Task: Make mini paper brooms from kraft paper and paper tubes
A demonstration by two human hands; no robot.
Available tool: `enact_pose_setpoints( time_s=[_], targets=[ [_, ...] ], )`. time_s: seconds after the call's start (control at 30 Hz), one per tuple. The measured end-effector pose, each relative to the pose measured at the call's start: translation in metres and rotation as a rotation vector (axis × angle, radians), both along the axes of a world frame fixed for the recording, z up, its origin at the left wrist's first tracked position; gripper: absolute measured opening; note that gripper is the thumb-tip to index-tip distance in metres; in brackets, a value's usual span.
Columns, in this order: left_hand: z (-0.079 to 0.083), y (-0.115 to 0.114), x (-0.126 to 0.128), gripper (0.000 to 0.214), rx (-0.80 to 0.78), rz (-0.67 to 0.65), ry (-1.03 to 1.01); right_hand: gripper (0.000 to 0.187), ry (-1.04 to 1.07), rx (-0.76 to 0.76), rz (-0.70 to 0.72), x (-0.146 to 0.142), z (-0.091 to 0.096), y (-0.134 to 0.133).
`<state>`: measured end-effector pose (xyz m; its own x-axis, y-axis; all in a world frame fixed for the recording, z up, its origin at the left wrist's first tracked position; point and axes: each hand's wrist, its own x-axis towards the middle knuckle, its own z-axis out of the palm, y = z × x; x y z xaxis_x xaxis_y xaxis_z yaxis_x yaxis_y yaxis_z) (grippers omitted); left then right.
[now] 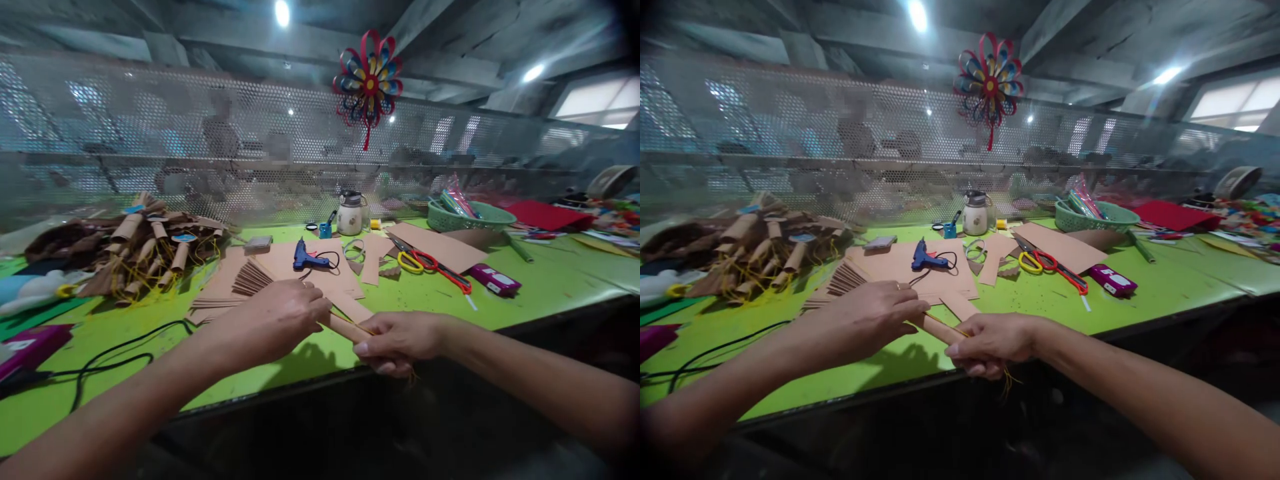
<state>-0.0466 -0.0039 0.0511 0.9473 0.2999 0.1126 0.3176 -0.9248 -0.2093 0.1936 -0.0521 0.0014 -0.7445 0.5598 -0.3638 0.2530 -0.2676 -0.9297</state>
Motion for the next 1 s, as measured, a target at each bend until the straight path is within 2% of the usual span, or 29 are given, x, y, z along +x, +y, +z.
enact_pose_setpoints(
  time_s=[0.23, 0.4, 0.53, 0.67, 0.77, 0.83, 0.9, 0.93, 1.0],
  targets=[
    [-0.017, -0.008, -0.001, 0.014, -0.088, 0.059, -0.015, 0.039, -0.156, -0.063, 0.119, 0.013, 0.006, 0.011],
    [-0.033, -0.007, 0.002, 0.015, -0.207, 0.139, -0.058, 0.037, -0.308, 0.014, 0.202, 0.027, 0.019, 0.030],
    [-0.042, 0.010, 0.007, 0.020, -0.294, 0.248, -0.111, 0.039, -0.431, 0.194, 0.181, 0.050, 0.030, 0.055],
    [-0.051, 0.032, 0.010, 0.028, -0.397, 0.365, -0.136, 0.045, -0.533, 0.330, 0.087, 0.090, 0.038, 0.082],
    [-0.059, 0.041, 0.010, 0.029, -0.474, 0.435, -0.104, 0.042, -0.774, 0.565, -0.010, 0.120, 0.036, 0.094],
    [-0.065, 0.042, 0.009, 0.030, -0.499, 0.467, -0.089, 0.038, -0.937, 0.771, -0.054, 0.129, 0.030, 0.092],
    [-0.070, 0.041, 0.007, 0.033, -0.506, 0.504, -0.083, 0.038, -1.004, 0.974, -0.083, 0.125, 0.021, 0.077],
    [-0.071, 0.040, 0.006, 0.034, -0.504, 0.524, -0.079, 0.039, -0.995, 1.063, -0.098, 0.118, 0.017, 0.065],
    [-0.073, 0.037, 0.005, 0.035, -0.499, 0.565, -0.059, 0.040, -0.896, 1.149, -0.070, 0.100, 0.009, 0.036]
  ],
)
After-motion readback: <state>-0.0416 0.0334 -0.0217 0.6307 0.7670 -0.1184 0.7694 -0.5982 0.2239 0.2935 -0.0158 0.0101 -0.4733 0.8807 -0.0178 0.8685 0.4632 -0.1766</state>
